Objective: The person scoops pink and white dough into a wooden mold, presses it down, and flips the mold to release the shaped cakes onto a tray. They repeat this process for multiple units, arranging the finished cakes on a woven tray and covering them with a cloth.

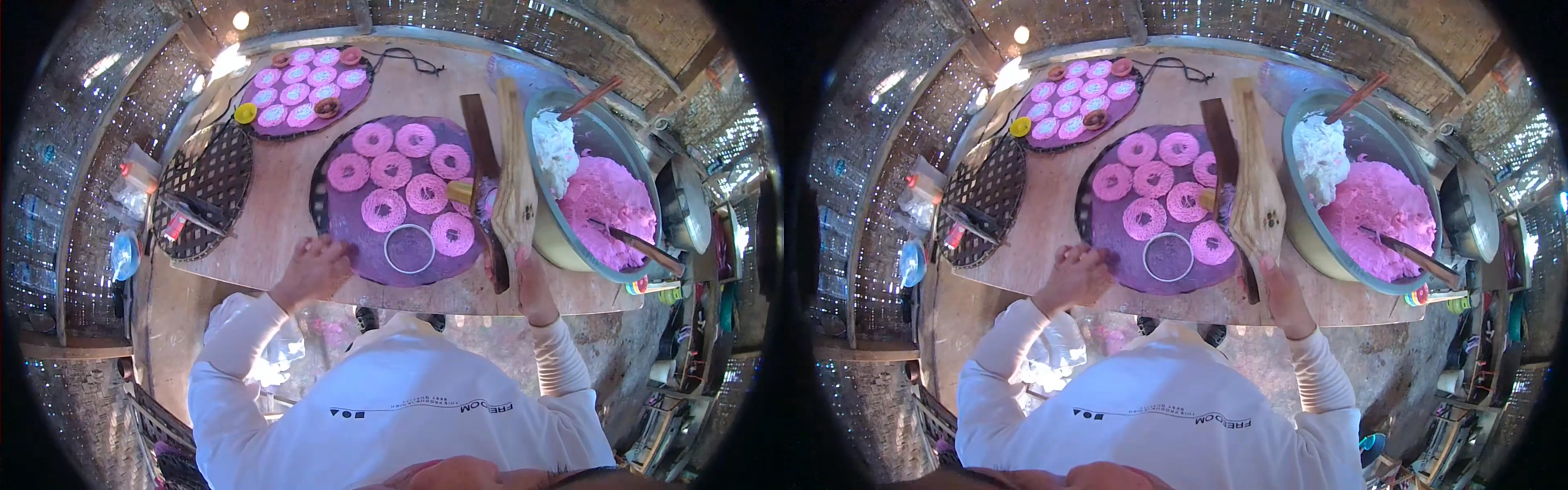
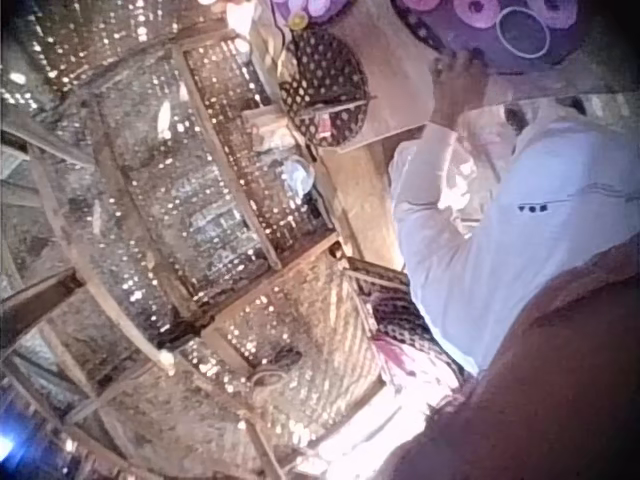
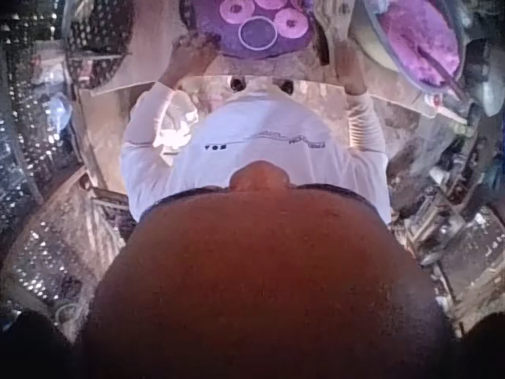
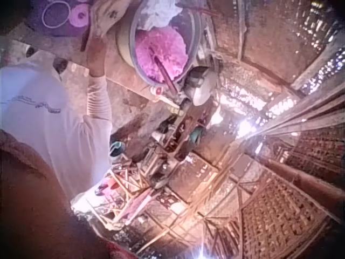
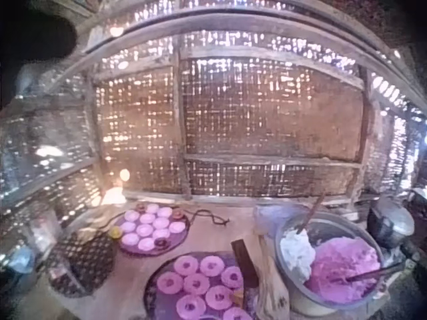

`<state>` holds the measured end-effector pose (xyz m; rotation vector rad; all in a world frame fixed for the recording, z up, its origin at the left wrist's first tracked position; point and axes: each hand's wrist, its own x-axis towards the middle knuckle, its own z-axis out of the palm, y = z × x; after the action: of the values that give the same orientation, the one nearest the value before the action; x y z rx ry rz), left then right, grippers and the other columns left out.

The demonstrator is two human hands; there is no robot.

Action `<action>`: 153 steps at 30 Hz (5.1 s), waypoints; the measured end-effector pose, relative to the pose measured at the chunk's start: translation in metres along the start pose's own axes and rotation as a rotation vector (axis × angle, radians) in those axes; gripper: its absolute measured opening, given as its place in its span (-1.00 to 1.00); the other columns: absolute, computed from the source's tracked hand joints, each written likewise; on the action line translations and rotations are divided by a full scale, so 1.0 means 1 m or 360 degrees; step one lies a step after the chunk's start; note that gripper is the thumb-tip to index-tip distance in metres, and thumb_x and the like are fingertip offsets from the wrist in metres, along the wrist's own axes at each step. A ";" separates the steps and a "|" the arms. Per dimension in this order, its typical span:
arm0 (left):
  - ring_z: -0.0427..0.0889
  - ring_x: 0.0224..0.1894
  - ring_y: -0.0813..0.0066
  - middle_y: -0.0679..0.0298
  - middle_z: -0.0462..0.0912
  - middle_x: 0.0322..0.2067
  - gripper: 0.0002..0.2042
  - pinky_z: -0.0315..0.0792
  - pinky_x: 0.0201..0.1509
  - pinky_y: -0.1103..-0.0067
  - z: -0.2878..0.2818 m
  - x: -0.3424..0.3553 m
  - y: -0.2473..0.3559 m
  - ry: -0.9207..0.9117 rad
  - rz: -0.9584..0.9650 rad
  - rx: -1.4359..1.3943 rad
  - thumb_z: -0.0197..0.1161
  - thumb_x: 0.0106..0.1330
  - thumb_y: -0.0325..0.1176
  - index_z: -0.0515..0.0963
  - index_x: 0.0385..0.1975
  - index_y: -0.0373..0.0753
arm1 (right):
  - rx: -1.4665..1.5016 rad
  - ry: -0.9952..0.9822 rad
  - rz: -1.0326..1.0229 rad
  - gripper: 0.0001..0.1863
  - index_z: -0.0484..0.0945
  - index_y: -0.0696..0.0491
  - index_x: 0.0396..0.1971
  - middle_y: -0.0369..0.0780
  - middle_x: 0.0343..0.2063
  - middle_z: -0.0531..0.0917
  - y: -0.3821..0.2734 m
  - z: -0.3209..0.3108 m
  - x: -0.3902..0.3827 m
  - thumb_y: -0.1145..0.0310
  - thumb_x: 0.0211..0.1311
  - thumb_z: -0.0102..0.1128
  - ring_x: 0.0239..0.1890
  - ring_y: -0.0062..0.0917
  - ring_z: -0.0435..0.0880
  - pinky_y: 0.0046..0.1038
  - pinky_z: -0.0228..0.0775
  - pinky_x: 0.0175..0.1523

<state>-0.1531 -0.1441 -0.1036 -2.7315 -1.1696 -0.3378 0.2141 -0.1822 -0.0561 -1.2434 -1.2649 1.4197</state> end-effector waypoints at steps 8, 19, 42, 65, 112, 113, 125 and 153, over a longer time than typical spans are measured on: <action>0.26 0.11 0.20 0.23 0.29 0.08 -0.46 0.05 0.23 0.30 -0.039 0.058 -0.050 0.0465 -0.0725 -0.1108 0.14 0.19 -0.15 0.24 0.16 -0.15 | -0.0223 -0.0553 0.0093 -0.43 0.49 0.14 -0.23 -0.33 -0.50 0.51 -0.031 0.027 0.030 -0.15 0.25 -0.08 -0.44 -0.69 0.45 -0.62 0.28 -0.37; 0.32 0.07 0.27 0.36 0.41 -0.07 -0.30 0.18 0.19 0.25 -0.024 0.125 -0.075 0.1007 0.0837 -0.4253 -0.10 0.16 0.33 0.25 0.17 -0.06 | -0.0159 -0.1210 0.0914 -0.25 0.36 0.11 0.00 -0.27 -0.37 0.54 -0.077 0.049 0.095 -0.30 0.21 -0.36 -0.42 -0.68 0.50 -0.62 0.35 -0.38; 0.32 -0.41 0.55 0.53 0.29 -0.61 -0.73 0.23 -0.20 0.53 0.006 0.082 -0.058 0.1218 0.0046 -0.4505 -0.06 0.32 0.00 0.31 -0.51 0.00 | -0.0802 -0.1016 0.0859 -0.33 0.51 0.13 -0.51 -0.31 -0.70 0.49 -0.045 0.076 0.102 -0.18 0.31 -0.35 -0.65 -0.63 0.46 -0.54 0.27 -0.53; 0.29 -0.54 0.66 0.58 0.27 -0.70 -0.75 0.20 -0.21 0.56 0.013 0.078 -0.072 0.1327 0.0082 -0.4304 -0.10 0.35 -0.11 0.25 -0.58 0.04 | -0.1530 -0.0636 0.0496 -0.17 0.55 0.28 -0.62 -0.12 -0.85 0.39 -0.048 0.083 0.109 -0.36 0.08 -0.10 -0.70 -0.43 0.50 -0.28 0.28 -0.49; 0.54 -0.32 0.53 0.29 0.56 -0.30 -0.66 0.43 -0.23 0.62 -0.050 -0.027 -0.054 0.1529 -0.1703 -0.2133 0.32 -0.03 -0.60 0.47 -0.20 -0.32 | -0.1713 -0.0726 -0.0878 0.15 -0.16 0.11 0.31 -0.15 0.13 0.39 -0.008 0.163 0.152 -0.08 -0.21 0.30 0.30 -0.30 0.11 0.08 -0.59 0.31; 0.55 -0.31 0.53 0.29 0.56 -0.29 -0.66 0.44 -0.23 0.62 -0.049 -0.030 -0.055 0.1551 -0.1727 -0.2146 0.31 -0.03 -0.61 0.47 -0.20 -0.32 | -0.1704 -0.0770 -0.0933 0.14 -0.16 0.10 0.31 -0.15 0.14 0.38 -0.001 0.170 0.157 -0.08 -0.20 0.30 0.31 -0.30 0.09 0.08 -0.61 0.31; 0.54 -0.16 0.42 0.24 0.52 -0.12 -0.58 0.41 -0.03 0.50 -0.039 -0.042 -0.057 0.1594 -0.1757 -0.1670 0.30 0.00 -0.58 0.42 -0.08 -0.31 | -0.1782 -0.0843 -0.0979 0.01 -0.08 0.06 0.31 -0.15 0.26 0.18 0.018 0.163 0.165 -0.05 -0.07 0.23 0.33 -0.30 0.05 -0.02 -0.53 0.35; 0.57 -0.33 0.25 0.24 0.56 -0.34 -0.53 0.42 -0.27 0.43 -0.188 0.118 0.033 -0.0320 0.0385 -0.0778 0.41 -0.22 -0.15 0.51 -0.24 -0.17 | -0.0918 -0.0289 -0.1365 -0.56 0.14 0.16 -0.09 -0.23 -0.46 0.37 -0.196 0.087 -0.002 0.60 0.01 0.08 -0.45 -0.59 0.40 -0.54 0.26 -0.36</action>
<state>-0.0773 -0.1274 0.1073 -3.3587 -0.8689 -0.3634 0.1233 -0.1707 0.1381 -0.7276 -2.0907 0.5576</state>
